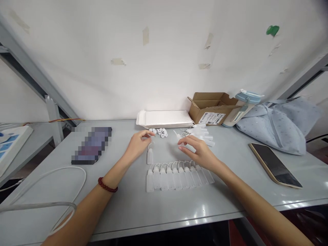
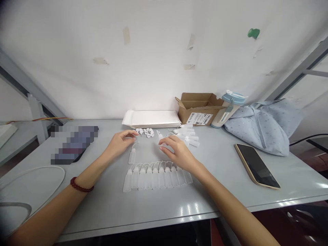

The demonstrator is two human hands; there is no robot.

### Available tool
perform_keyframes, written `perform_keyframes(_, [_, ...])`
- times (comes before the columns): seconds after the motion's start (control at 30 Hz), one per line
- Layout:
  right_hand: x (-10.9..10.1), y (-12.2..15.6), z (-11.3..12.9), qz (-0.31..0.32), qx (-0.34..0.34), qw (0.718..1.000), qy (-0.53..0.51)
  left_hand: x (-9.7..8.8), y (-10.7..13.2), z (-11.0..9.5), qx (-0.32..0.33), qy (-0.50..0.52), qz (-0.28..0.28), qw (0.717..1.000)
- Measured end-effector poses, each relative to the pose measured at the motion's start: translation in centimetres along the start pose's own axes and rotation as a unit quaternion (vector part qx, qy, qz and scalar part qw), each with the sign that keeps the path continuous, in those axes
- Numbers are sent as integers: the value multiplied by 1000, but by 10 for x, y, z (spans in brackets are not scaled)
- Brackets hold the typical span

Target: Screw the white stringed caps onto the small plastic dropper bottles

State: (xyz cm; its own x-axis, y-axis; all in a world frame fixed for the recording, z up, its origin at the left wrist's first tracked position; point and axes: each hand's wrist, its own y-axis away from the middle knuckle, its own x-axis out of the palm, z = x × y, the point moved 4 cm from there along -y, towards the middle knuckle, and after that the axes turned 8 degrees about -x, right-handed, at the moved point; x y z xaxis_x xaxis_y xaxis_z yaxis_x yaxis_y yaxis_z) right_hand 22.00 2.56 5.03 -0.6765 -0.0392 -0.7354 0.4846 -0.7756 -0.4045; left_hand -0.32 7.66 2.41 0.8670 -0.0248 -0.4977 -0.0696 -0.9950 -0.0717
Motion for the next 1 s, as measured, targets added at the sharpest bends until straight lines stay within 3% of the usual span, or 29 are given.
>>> perform_keyframes(0.1, [0,1,3,-5,-2,1000,-22,-3,5,-4,-48,107,30,993])
perform_keyframes(0.2, [1,1,5,-7,-5,999,-41,-1,10,-7,-114,274,86,951])
perform_keyframes(0.27, [2,1,7,0,-5,998,-56,2,13,-9,-151,327,110,927])
perform_keyframes(0.4, [6,1,11,20,-1,996,-92,13,22,-15,-192,334,158,909])
perform_keyframes(0.57, [11,4,12,42,39,989,-139,25,31,-20,-185,299,211,912])
perform_keyframes(1.0, [16,7,15,88,59,967,-232,30,34,-27,-141,277,197,930])
